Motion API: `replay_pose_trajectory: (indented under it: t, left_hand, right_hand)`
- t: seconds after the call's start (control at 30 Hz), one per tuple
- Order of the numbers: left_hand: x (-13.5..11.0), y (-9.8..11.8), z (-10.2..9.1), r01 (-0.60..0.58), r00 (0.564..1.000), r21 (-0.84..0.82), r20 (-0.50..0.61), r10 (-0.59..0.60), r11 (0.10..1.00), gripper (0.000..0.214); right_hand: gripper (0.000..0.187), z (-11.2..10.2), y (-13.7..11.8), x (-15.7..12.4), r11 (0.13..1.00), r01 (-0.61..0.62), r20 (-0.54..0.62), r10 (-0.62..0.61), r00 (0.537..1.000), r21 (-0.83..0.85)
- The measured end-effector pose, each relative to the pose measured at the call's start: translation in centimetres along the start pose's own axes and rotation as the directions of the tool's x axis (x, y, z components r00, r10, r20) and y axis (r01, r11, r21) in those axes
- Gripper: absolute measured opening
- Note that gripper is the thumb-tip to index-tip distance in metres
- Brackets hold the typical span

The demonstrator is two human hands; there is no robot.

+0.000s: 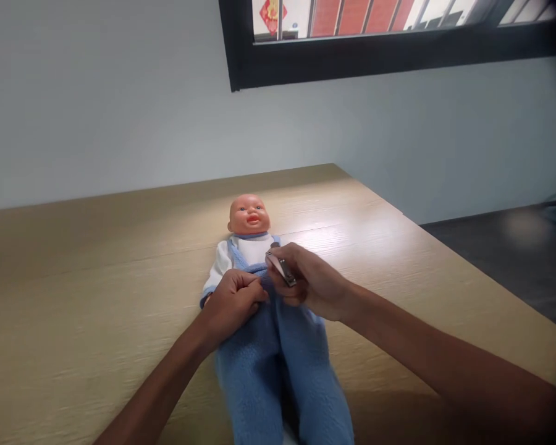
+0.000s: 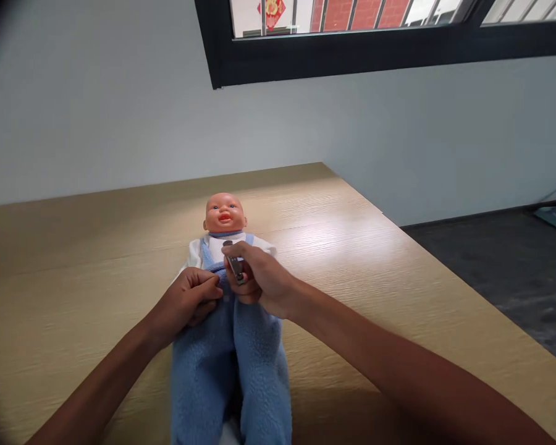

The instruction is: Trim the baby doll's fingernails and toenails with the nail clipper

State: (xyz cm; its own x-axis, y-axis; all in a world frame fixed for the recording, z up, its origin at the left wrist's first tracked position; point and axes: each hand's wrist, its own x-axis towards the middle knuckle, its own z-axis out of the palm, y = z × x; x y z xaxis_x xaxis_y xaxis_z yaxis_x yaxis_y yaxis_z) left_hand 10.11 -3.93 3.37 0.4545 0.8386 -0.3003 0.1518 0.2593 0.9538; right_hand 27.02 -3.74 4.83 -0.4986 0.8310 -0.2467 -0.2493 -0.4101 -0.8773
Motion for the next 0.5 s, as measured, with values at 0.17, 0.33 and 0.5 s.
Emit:
replay_pose_trajectory:
  t: [0.17,0.33,0.5]
  left_hand:
    - [-0.1,-0.6,-0.3,-0.042,0.999,0.041,-0.021,0.043,0.998,0.036]
    - [0.0,-1.0,-0.5,-0.075,0.997,0.085,-0.015,0.076,0.994,0.037]
    - [0.1,-1.3,-0.7,-0.118,0.993,0.112,-0.004,0.119,0.987,0.039]
  right_hand:
    - [0.031,0.1,-2.1,-1.0,0.992,0.099,-0.044,-0.103,0.994,-0.082]
    - [0.033,-0.1,-2.1,-0.9,0.948,0.137,0.021,-0.137,0.990,-0.288]
    - [0.031,-0.5,-1.6,-0.5,0.817,0.220,0.105,-0.194,0.975,-0.532]
